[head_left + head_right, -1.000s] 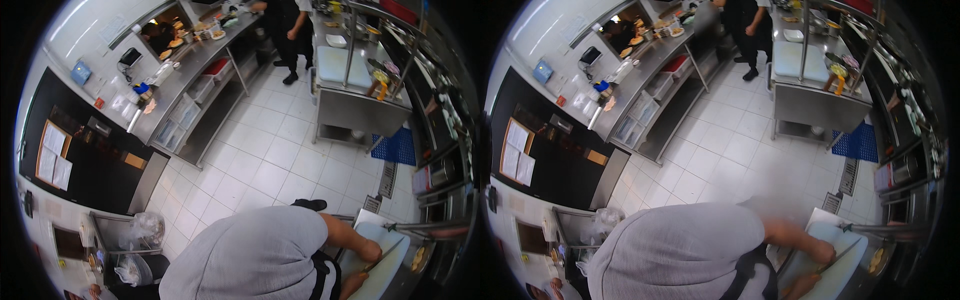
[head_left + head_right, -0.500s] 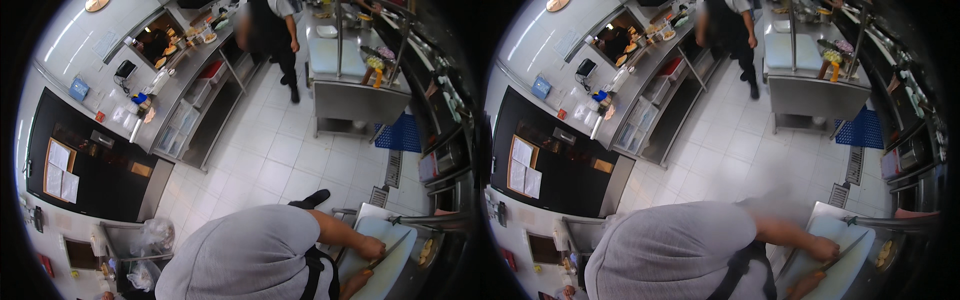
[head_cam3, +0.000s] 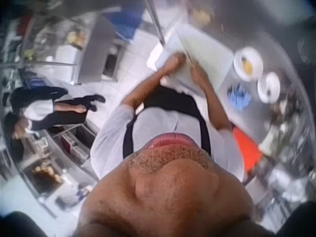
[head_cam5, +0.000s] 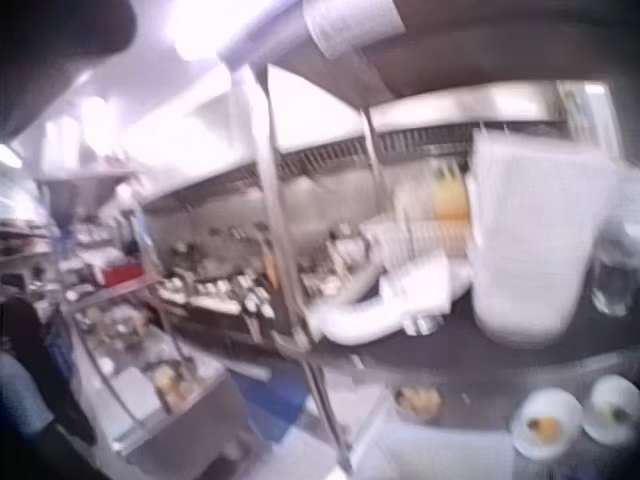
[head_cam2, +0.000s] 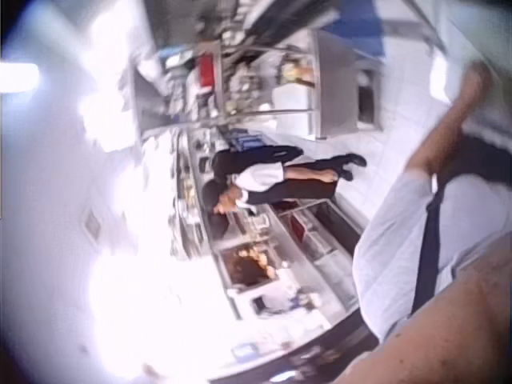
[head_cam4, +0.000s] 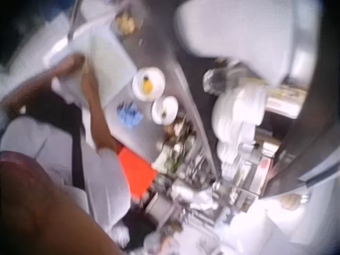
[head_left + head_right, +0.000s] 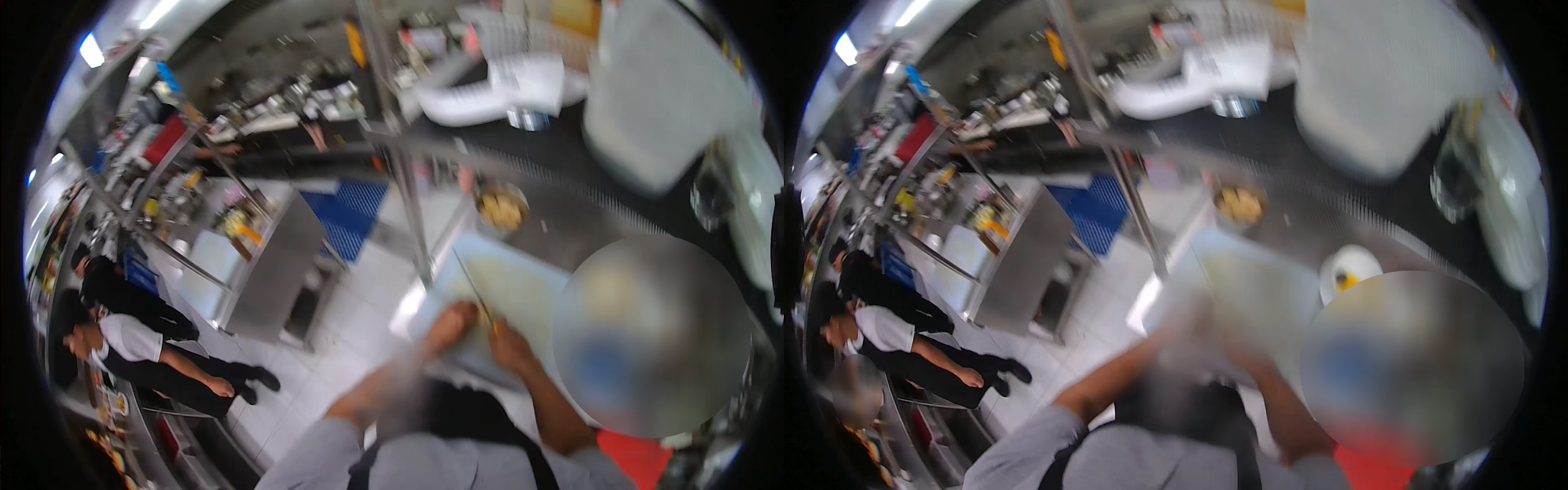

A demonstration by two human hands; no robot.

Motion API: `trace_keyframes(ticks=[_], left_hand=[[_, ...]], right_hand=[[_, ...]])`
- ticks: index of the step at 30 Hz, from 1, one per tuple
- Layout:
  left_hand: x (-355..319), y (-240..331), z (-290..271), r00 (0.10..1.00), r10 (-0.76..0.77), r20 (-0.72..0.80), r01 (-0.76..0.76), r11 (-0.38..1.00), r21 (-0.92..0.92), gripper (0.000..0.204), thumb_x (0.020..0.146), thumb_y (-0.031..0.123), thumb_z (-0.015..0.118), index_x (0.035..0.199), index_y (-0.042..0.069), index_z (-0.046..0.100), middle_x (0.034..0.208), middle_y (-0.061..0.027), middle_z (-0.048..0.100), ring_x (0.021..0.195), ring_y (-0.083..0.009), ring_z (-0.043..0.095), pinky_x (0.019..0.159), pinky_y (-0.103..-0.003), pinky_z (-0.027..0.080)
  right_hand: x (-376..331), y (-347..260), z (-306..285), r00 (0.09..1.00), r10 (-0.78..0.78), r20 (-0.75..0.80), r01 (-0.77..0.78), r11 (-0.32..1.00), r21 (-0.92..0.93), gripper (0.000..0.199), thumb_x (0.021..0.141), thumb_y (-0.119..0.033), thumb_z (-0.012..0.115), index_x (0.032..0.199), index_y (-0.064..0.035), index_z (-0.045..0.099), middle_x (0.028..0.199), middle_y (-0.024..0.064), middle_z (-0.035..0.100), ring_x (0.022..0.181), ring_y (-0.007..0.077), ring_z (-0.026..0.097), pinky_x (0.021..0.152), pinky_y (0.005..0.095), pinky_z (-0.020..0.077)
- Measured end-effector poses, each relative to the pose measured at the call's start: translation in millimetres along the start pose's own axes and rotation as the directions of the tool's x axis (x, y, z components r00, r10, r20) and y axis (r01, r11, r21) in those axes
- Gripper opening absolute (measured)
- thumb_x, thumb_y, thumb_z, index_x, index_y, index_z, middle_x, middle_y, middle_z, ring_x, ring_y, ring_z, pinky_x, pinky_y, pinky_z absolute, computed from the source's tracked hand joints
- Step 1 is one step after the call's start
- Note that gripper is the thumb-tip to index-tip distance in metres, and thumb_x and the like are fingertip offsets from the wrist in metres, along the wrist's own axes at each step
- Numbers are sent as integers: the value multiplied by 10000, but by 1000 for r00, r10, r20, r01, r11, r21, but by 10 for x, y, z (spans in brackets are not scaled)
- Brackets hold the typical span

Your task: The person slices peeled potatoes into thin strips on a white cutting board using a knife. They repeatedly gather the cut pieces and transfer them into a metal container. The person continues this process, slicing and transferring the potatoes throughout the clip.

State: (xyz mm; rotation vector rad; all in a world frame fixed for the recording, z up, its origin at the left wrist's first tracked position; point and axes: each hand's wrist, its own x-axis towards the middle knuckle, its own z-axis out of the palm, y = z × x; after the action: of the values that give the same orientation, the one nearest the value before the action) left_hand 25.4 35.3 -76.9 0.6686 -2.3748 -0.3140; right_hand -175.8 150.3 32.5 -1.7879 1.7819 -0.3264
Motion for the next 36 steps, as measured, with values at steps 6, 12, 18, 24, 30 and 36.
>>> trace_keyframes(ticks=[6,12,18,24,30,36], left_hand=[[410,205,-114,985,28,168,-20,998,-54,224,894,61,587,1060,-5,723,1173,-198,710,1116,-395,673,965,-459,566],[508,326,-464,978,-19,207,46,991,-127,143,890,62,581,964,1,687,1115,-147,675,1045,-381,649,895,-449,574],[481,352,-499,979,-25,201,53,989,-138,199,894,49,571,1036,-2,702,1131,-142,671,1065,-357,640,910,-443,578],[462,298,-464,989,-14,146,38,986,-161,209,898,45,569,1052,-4,701,1123,-147,664,1060,-355,637,931,-443,570],[438,313,-448,994,-23,110,44,981,-189,165,898,45,576,1004,-10,689,1103,-154,653,1063,-362,634,923,-447,564],[414,344,-426,989,-57,140,84,977,-195,166,902,53,575,1003,-16,687,1109,-157,654,1076,-363,633,933,-443,559]], right_hand=[[-6,66,-63,977,206,-50,-209,976,-63,330,1065,-280,529,1245,-5,561,1068,321,725,1037,507,700,921,613,532],[43,-278,-182,946,321,39,-315,943,-112,305,1076,-223,460,1242,18,546,1091,332,725,1092,505,696,990,592,520],[43,-334,-133,952,305,-11,-304,944,-131,309,1080,-239,545,1223,30,499,1022,334,721,1005,515,707,929,597,538],[96,-506,-341,944,323,70,-306,934,-187,300,1085,-206,436,1267,18,519,1119,330,722,1128,485,694,1017,579,514],[84,-403,-204,933,349,85,-328,924,-198,315,1067,-163,417,1276,56,504,1139,344,711,1134,499,688,1022,575,515],[60,-341,-187,938,337,76,-319,930,-184,331,1063,-207,432,1272,37,514,1156,348,706,1131,508,685,1028,584,502]])
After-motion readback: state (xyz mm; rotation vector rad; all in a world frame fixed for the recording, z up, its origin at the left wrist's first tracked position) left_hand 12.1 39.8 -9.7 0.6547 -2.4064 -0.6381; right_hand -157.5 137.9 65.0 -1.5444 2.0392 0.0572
